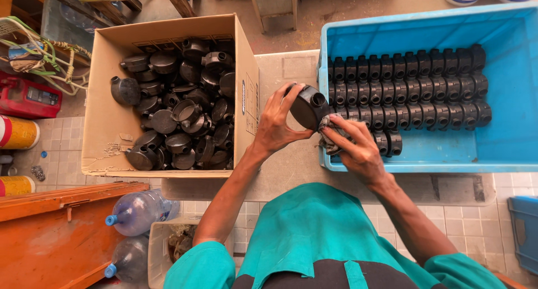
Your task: The person repeatedly picks black plastic parts from a cardboard box, wipes each one with a cloth, and places it into a blue crate. The process is repeated for multiple parts throughout the clip.
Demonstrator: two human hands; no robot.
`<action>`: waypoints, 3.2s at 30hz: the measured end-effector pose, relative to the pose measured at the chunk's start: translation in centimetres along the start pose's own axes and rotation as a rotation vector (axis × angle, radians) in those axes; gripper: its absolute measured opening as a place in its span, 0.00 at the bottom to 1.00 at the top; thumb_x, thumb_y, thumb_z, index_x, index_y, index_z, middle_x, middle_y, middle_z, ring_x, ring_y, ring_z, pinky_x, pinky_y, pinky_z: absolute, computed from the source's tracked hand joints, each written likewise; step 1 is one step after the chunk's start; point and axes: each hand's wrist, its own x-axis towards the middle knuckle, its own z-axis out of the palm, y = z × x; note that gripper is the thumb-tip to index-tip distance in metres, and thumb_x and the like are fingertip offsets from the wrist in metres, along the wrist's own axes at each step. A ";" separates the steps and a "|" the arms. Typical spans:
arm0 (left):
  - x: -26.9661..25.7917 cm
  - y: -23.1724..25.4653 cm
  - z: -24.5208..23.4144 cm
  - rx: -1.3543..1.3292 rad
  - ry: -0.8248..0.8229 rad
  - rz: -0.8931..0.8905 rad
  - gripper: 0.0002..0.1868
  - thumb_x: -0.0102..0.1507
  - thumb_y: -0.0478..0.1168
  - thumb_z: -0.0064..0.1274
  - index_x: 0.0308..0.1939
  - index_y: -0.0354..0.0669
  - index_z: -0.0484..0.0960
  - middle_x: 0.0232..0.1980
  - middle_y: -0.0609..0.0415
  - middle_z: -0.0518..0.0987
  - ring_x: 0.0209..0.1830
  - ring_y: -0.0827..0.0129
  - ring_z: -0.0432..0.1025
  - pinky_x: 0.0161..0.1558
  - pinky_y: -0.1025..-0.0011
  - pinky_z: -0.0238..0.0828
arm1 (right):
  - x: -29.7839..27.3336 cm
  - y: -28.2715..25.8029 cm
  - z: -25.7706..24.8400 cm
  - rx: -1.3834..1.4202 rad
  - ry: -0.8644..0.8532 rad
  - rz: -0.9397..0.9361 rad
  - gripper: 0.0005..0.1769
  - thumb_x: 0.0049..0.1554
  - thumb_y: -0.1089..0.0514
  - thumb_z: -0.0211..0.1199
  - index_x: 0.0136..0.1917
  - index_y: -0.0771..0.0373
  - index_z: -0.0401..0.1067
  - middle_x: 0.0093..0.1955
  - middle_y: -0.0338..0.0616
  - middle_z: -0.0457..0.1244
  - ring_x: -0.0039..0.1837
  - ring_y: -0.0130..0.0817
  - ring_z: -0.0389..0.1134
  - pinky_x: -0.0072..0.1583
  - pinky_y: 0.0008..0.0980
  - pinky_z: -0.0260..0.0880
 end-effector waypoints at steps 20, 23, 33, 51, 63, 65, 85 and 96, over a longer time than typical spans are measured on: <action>-3.5 0.3 -2.0 -0.201 0.042 -0.223 0.52 0.43 0.50 0.75 0.66 0.37 0.65 0.66 0.40 0.65 0.68 0.48 0.62 0.69 0.54 0.60 | -4.9 10.3 9.4 -0.187 -0.555 0.111 0.28 0.56 0.61 0.62 0.70 0.54 0.64 0.73 0.45 0.56 0.77 0.50 0.51 0.72 0.56 0.49; -3.2 0.2 -1.7 -0.232 0.052 -0.247 0.52 0.44 0.52 0.76 0.65 0.37 0.66 0.64 0.43 0.67 0.66 0.51 0.65 0.68 0.57 0.61 | -5.1 11.2 10.3 -0.273 -0.572 0.044 0.26 0.53 0.59 0.66 0.65 0.52 0.68 0.71 0.40 0.60 0.77 0.45 0.52 0.74 0.54 0.48; -3.6 0.2 -1.5 -0.459 0.025 -0.400 0.51 0.46 0.55 0.74 0.66 0.38 0.67 0.58 0.44 0.74 0.59 0.54 0.72 0.63 0.56 0.67 | -2.7 8.3 8.3 -0.225 -0.587 0.173 0.54 0.45 0.44 0.71 0.79 0.57 0.51 0.79 0.52 0.49 0.81 0.50 0.40 0.76 0.59 0.32; -1.9 2.1 -1.9 -0.393 -0.398 -0.312 0.55 0.56 0.63 0.60 0.77 0.48 0.49 0.74 0.36 0.60 0.72 0.41 0.58 0.70 0.46 0.55 | -2.9 1.9 1.2 0.524 -0.110 0.737 0.42 0.51 0.64 0.70 0.75 0.68 0.55 0.70 0.51 0.57 0.67 0.39 0.62 0.63 0.44 0.68; 1.5 8.2 11.6 -0.202 -0.220 0.001 0.50 0.55 0.48 0.69 0.75 0.45 0.57 0.72 0.46 0.63 0.72 0.54 0.60 0.70 0.56 0.58 | -6.7 10.0 -10.8 1.112 -0.068 0.951 0.40 0.61 0.64 0.52 0.80 0.60 0.37 0.66 0.54 0.56 0.67 0.46 0.62 0.63 0.60 0.65; 2.7 9.7 13.8 -0.137 -0.232 0.075 0.48 0.55 0.48 0.69 0.73 0.42 0.59 0.70 0.46 0.66 0.70 0.54 0.62 0.70 0.56 0.58 | -7.5 12.0 -11.9 1.062 -0.086 1.028 0.38 0.61 0.62 0.52 0.80 0.60 0.39 0.68 0.54 0.55 0.67 0.45 0.60 0.63 0.59 0.66; 5.6 9.0 25.9 0.130 -0.469 0.379 0.45 0.50 0.36 0.71 0.70 0.48 0.65 0.68 0.48 0.67 0.66 0.58 0.65 0.69 0.56 0.58 | -10.6 21.5 -19.5 0.824 -0.524 1.371 0.37 0.55 0.52 0.63 0.75 0.57 0.59 0.55 0.40 0.60 0.58 0.28 0.64 0.54 0.38 0.71; 3.9 9.1 27.5 0.021 -0.432 0.250 0.29 0.58 0.40 0.64 0.60 0.37 0.72 0.44 0.47 0.75 0.45 0.60 0.73 0.55 0.64 0.68 | -13.1 23.6 -17.3 0.862 0.015 1.441 0.30 0.60 0.54 0.62 0.71 0.61 0.56 0.65 0.51 0.60 0.67 0.41 0.64 0.60 0.49 0.70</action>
